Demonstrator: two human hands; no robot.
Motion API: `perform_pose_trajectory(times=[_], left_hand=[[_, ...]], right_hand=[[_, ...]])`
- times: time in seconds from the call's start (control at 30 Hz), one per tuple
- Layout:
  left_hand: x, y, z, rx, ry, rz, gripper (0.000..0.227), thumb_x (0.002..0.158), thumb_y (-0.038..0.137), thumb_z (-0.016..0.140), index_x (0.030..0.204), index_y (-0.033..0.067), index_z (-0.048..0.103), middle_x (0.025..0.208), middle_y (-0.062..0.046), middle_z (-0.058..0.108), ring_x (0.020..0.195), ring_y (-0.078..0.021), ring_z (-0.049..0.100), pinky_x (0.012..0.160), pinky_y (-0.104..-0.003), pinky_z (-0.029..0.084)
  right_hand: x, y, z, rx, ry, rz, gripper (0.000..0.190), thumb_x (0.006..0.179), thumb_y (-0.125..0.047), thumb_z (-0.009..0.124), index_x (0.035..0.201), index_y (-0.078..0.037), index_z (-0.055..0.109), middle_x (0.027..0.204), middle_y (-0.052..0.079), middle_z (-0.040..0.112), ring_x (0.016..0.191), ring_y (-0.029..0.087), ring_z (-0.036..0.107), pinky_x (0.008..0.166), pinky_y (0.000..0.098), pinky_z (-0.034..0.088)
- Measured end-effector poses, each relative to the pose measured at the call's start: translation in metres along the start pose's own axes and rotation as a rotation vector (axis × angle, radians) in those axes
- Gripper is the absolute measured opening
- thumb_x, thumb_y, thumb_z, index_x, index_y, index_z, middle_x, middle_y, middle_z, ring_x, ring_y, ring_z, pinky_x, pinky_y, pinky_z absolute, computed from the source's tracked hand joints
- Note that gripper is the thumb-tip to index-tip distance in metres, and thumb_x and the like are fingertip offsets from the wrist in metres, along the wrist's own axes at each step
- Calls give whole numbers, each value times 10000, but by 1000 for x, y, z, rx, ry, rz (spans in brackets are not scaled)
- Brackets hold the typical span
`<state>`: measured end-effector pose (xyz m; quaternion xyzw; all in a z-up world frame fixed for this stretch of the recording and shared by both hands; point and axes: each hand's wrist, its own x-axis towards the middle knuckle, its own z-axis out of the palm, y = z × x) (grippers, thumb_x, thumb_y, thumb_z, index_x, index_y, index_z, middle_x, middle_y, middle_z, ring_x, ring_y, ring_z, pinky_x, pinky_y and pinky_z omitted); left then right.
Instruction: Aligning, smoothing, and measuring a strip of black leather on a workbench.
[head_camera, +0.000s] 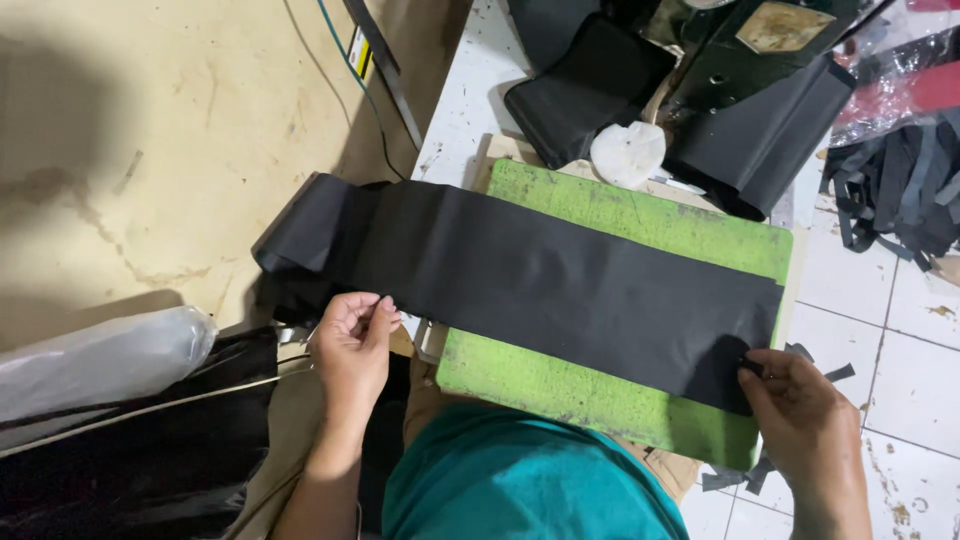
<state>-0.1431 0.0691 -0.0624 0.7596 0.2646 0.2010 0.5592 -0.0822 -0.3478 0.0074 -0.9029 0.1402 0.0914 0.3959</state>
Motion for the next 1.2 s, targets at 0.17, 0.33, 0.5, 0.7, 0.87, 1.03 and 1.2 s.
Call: perform_pose_trajectory(times=[0.17,0.33,0.5,0.7,0.87,1.03,1.2], left_hand=[[10,-3,-17,354,-72,230,433,847,-29,745,1243,-6,570,930,-93,658,751,-172,652,691,-280,573],[36,23,-32,615,-235,476,550,844,134,798,1351,36,609,1077,-134,582,915,-276,590,810,-387,512],[48,28,-37,690,-271,640,383,884,146,782,1232,4,711,1113,-119,608,996,-272,614,880,-376,530],[92,57,-7,385,-331,755,448,1033,268,620,1406,29,555,1412,-156,607,1324,-319,557,1167,-478,448],[145,61,58,677,-681,430,542,1090,449,280,1567,219,395,1643,-123,332,1510,-296,261,1238,-482,198],[131,53,54,486,-540,697,242,1026,245,630,1100,41,736,1122,-84,756,1192,-289,655,1023,-425,485],[123,49,55,514,-568,607,318,1017,329,635,1174,65,714,1239,-103,724,1388,-338,506,1129,-478,410]], right_hand=[[3,16,0,-8,-7,-79,264,931,152,669,1195,167,670,937,280,728,756,301,710,743,351,606],[7,22,1,-24,-9,-97,238,941,177,662,1178,184,661,936,295,709,738,301,687,712,353,595],[4,10,1,-43,-30,-47,212,955,187,624,1166,198,641,941,336,699,784,357,716,785,404,620],[3,18,0,12,-36,-45,243,979,161,637,1221,177,634,937,286,692,761,304,671,733,365,581],[3,18,1,-56,-3,-65,257,953,167,671,1210,171,656,999,295,709,834,320,689,807,396,581],[2,18,2,6,9,-34,238,988,147,651,1225,158,658,973,274,695,811,298,665,742,365,553],[4,24,2,28,-8,-92,255,976,162,647,1231,173,637,995,280,697,831,293,677,787,353,572]])
